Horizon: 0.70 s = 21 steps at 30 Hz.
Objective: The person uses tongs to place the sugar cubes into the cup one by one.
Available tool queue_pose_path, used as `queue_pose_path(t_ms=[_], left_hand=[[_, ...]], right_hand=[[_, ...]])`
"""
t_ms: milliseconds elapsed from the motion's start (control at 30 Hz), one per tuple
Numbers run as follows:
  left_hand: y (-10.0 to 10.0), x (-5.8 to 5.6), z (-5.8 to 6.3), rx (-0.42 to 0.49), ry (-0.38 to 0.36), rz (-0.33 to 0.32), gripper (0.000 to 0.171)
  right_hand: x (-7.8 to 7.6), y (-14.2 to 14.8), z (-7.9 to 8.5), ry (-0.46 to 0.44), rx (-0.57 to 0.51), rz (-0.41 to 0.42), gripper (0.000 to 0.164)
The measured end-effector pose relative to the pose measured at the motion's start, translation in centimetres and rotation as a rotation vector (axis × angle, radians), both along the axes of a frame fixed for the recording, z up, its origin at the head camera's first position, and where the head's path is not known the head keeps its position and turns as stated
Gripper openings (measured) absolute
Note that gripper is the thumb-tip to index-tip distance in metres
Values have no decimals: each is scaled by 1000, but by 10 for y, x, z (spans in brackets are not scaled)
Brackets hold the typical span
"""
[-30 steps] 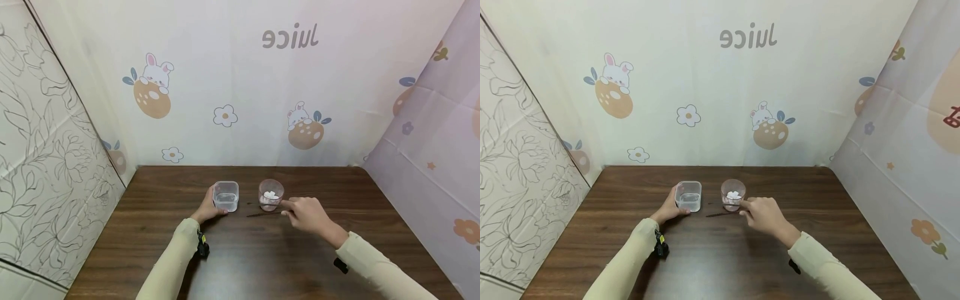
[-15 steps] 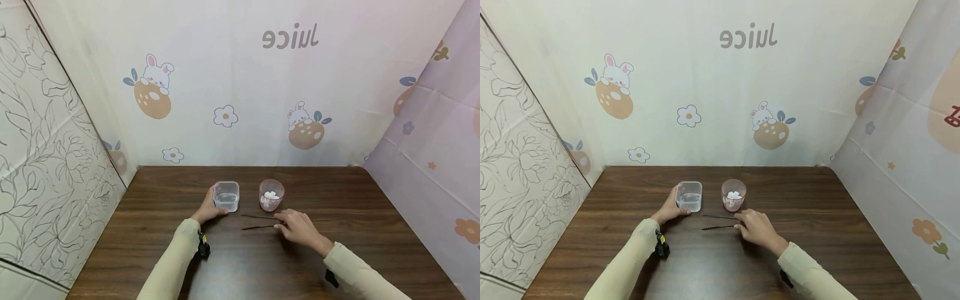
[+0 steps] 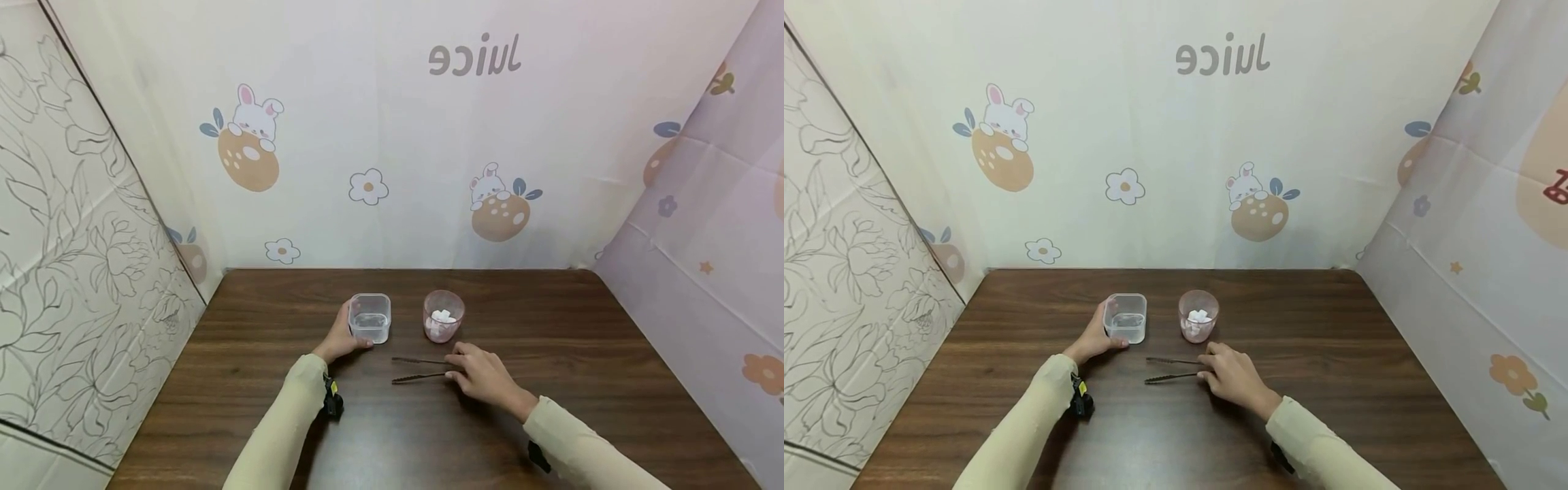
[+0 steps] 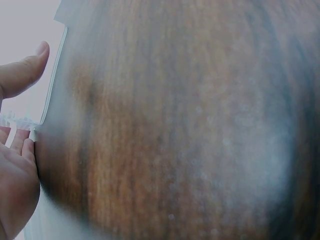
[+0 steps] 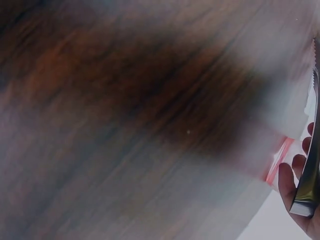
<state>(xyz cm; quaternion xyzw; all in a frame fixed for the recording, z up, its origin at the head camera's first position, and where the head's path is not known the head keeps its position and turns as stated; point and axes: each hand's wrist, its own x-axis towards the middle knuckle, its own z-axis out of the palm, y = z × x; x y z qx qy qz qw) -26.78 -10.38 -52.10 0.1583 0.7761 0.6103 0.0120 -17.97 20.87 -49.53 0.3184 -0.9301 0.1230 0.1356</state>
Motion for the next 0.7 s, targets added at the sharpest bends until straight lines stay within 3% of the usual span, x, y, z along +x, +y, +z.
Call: queue_pose_path(t_ms=[200, 500, 700], left_hand=[[-1, -7, -14, -13, 7, 10, 108], [-1, -8, -13, -17, -2, 10, 109], [-3, -9, -16, 1, -9, -5, 109]], right_hand=[[0, -1, -5, -3, 21, -13, 24], [-1, -2, -14, -56, 34, -3, 24], [0, -2, -15, -37, 31, 18, 26]])
